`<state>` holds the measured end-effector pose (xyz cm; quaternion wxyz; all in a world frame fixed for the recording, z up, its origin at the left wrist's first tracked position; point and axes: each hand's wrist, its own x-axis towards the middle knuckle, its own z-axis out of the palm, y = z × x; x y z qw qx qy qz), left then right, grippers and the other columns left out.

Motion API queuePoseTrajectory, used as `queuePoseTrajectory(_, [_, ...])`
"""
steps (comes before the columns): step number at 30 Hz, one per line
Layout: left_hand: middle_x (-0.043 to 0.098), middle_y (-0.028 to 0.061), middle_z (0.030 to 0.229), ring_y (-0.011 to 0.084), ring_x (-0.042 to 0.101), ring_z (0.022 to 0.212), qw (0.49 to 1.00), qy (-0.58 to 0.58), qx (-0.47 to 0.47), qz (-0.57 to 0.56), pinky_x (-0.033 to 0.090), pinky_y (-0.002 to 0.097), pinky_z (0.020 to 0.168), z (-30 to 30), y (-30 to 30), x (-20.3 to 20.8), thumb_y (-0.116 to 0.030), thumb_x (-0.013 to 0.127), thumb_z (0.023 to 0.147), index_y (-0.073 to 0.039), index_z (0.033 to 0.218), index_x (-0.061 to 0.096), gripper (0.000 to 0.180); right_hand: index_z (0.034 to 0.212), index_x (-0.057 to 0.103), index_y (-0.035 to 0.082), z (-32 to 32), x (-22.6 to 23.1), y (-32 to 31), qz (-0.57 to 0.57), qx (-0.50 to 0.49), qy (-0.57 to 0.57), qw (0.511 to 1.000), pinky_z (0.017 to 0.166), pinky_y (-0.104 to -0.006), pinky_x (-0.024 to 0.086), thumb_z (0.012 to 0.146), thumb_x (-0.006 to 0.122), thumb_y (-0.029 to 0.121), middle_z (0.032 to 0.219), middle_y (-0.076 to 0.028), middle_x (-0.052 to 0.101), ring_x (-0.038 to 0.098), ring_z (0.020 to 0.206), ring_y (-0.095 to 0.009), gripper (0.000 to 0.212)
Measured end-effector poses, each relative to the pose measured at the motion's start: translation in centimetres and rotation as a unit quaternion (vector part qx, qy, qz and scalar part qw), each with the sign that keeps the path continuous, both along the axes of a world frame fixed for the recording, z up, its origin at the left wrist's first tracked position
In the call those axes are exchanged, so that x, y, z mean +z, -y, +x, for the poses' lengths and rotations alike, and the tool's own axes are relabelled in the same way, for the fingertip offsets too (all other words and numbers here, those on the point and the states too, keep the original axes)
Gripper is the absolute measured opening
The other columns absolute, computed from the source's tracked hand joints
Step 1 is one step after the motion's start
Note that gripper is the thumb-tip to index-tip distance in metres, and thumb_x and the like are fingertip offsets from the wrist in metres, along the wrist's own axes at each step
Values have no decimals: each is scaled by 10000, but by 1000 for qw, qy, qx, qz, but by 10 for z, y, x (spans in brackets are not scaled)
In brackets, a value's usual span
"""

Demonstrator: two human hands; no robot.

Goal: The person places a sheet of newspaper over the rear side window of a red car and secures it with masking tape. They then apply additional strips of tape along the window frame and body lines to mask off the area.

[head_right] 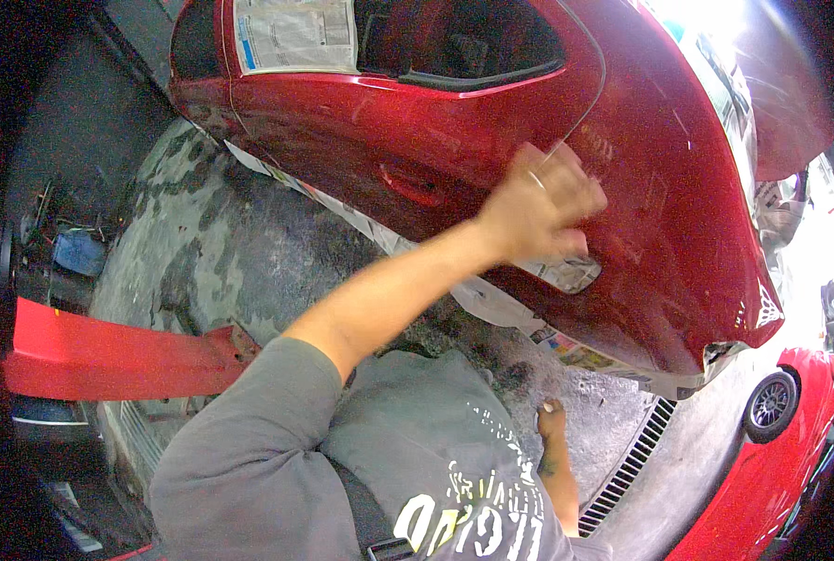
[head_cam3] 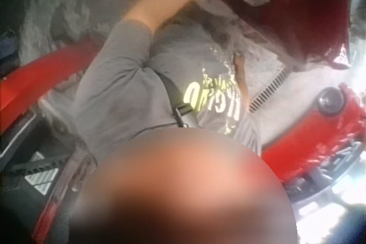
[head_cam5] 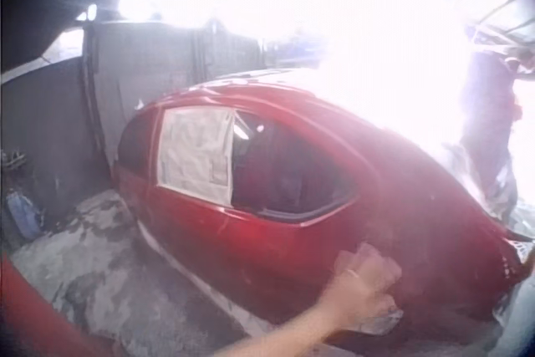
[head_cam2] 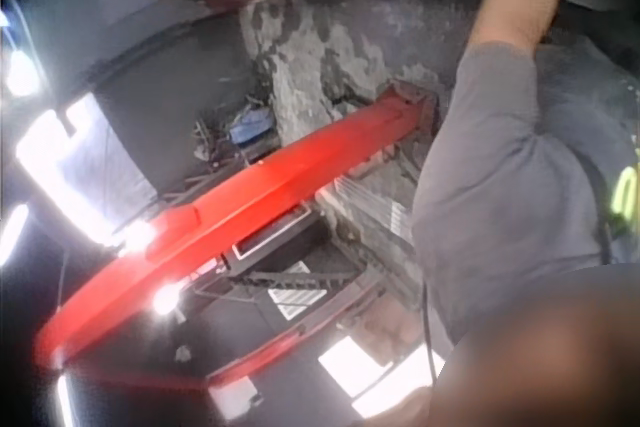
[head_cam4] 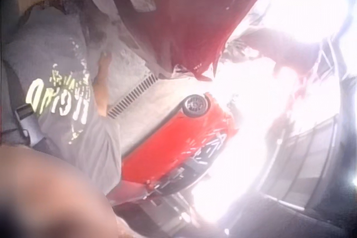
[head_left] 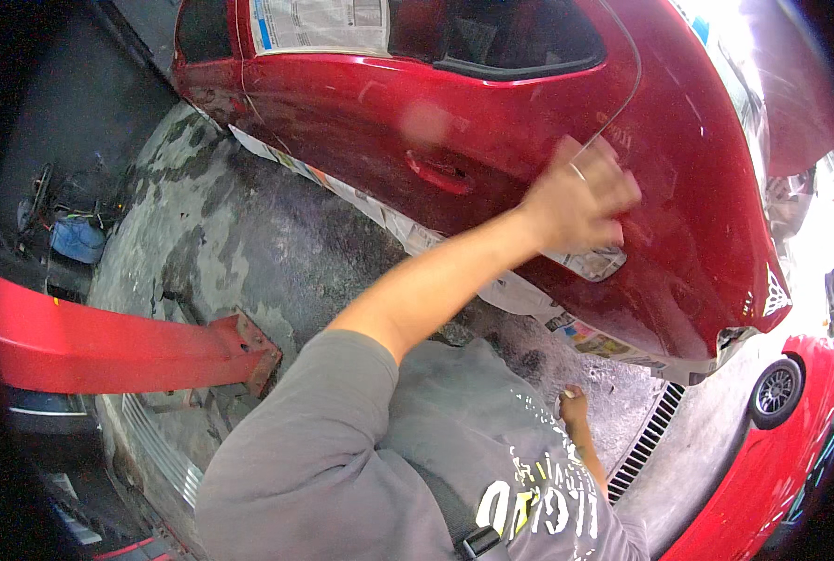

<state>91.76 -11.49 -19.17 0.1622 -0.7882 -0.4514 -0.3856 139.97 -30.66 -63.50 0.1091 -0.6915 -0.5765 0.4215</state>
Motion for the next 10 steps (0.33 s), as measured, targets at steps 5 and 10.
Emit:
queuePoseTrajectory(5, [768,143,1288,385,769,1117,937,54,-240,-248,629,506,919,36,121,-79,-103,735,971,-138,1358,777,391,1616,525,-19,-38,58,82,-170,-146,-18,974,1116,-472,568,906,771,111,1392,-311,729,714,1281,-421,763])
queuePoseTrajectory(10, [838,186,1008,426,810,934,841,143,135,-503,637,548,868,-113,268,-135,-693,678,1069,-151,1077,896,585,1757,325,-66,-59,49,189,-184,-7,137,973,1305,-502,459,838,889,244,1687,-400,521,541,1559,-552,1123])
